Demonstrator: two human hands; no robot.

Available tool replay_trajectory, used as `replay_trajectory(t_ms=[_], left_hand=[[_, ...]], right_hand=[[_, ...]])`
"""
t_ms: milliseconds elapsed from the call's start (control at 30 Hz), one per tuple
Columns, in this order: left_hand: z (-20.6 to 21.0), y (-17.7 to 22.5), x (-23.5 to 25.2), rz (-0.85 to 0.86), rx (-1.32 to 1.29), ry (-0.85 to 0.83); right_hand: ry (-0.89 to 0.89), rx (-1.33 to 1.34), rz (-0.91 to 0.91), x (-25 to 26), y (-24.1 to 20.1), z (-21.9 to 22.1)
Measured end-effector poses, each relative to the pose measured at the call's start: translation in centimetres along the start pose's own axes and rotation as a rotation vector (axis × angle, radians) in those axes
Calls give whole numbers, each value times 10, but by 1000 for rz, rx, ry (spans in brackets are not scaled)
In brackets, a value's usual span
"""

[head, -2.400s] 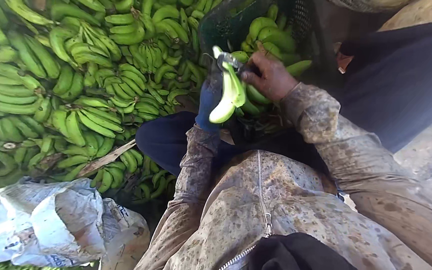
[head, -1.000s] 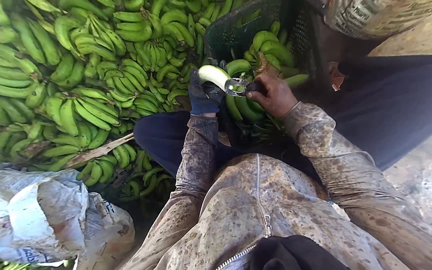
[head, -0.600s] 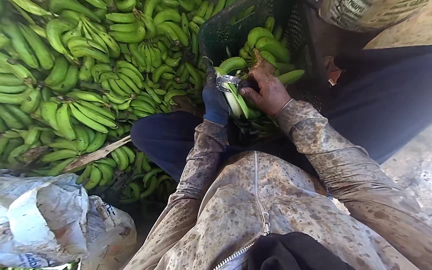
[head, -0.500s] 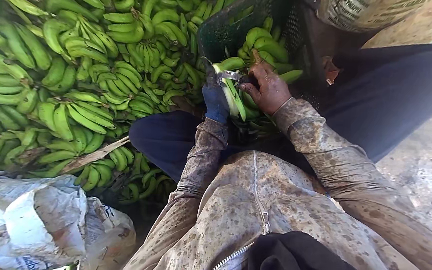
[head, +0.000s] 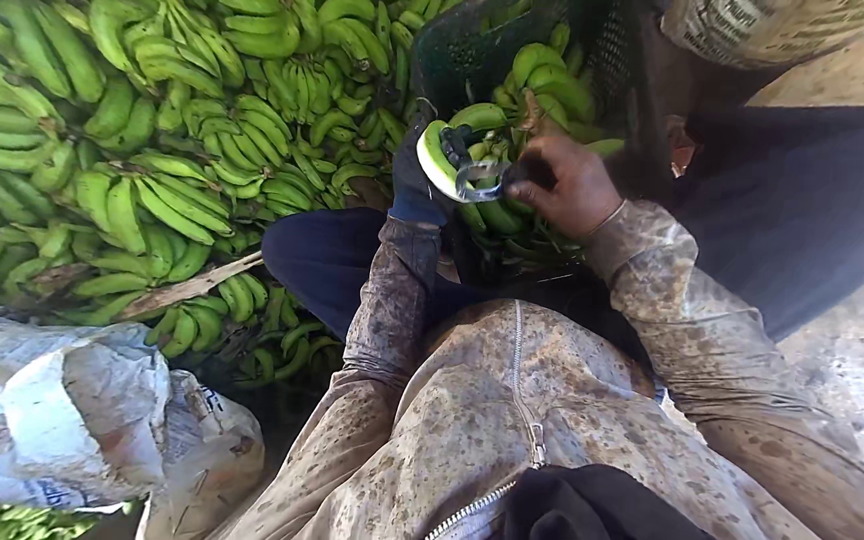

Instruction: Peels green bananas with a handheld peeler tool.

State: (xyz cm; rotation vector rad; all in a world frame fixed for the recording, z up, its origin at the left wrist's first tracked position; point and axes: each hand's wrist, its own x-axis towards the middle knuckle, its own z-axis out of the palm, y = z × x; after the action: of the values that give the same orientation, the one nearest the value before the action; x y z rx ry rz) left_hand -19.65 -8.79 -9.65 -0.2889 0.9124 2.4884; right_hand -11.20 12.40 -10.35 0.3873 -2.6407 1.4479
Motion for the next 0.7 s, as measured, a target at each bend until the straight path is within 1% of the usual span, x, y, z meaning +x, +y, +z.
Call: replay_trajectory(t_ms=[33,100,167,233,300,367,400,467,500,533,600,633,700], left_hand=[[0,0,3,-25,-16,11],[4,-4,3,-48,48,49],[10,-7,1,49,193,99],[23,-12,-3,152,387,142],[28,-20,-17,147,575,102],[26,-25,-29,121,732,25],[24,-26,-34,90,757,8],[18,-20,-41,3,640,-78],[14,-16,-40,-28,530,-120],[10,-12,-36,-45,419,-136],[-1,-2,-27,-40,233,-110],[-6,3,-23,-26,183,-75],[-18,11,-14,-41,124,-73]], right_hand=[[-18,-9,-48,-2,1,6],[-50,-29,-83,-3,2,13],[-65,-38,-56,0,1,13],[-94,-2,37,8,0,10],[-67,41,138,17,-1,12],[-67,16,301,32,3,2],[-78,1,391,36,8,-3],[-48,-14,508,36,17,-9],[-9,-9,507,33,19,-10],[15,-2,466,29,18,-12],[-6,37,299,17,10,-10],[-40,60,195,10,7,-7],[-109,70,16,-2,1,1]])
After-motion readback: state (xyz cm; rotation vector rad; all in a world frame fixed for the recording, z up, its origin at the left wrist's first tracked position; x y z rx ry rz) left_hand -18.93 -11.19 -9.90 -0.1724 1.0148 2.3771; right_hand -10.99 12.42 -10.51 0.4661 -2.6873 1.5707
